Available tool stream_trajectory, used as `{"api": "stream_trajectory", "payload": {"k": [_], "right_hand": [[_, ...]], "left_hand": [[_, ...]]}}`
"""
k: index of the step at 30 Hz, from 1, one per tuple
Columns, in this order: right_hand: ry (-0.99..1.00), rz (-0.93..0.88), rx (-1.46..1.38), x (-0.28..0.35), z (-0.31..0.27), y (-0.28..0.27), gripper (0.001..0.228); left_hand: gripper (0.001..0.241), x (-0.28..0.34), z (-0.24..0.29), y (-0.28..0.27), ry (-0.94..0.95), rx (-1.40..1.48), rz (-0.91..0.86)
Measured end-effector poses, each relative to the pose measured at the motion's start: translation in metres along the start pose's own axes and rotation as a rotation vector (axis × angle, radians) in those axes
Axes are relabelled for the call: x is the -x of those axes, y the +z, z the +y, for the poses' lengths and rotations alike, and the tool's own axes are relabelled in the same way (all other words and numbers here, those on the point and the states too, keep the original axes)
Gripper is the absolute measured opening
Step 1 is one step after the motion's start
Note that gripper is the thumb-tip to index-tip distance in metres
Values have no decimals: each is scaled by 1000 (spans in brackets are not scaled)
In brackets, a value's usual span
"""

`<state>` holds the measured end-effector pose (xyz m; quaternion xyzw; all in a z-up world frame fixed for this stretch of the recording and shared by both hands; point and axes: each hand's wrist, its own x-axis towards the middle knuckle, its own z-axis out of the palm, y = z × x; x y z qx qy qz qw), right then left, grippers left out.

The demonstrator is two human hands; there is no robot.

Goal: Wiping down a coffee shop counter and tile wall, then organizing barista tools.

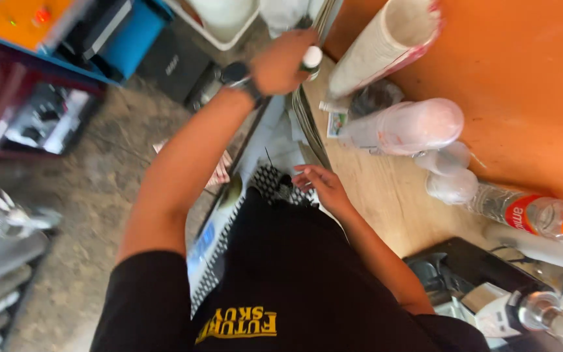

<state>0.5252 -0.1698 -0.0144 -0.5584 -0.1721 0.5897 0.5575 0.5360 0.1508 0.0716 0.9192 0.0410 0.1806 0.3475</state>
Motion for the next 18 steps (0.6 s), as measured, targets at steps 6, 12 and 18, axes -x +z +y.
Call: {"api": "stream_trajectory", "payload": {"k": [6, 12, 18], "right_hand": [[3, 71, 13, 16, -1, 1, 38], [56, 144, -72, 37, 10, -4, 41], [62, 209, -147, 52, 21, -10, 40]], "left_hand": [[56, -5, -91, 131, -45, -292, -226], [44, 5, -113, 188, -263, -180, 6], [42, -1, -164, 244, -309, -337, 20]]}}
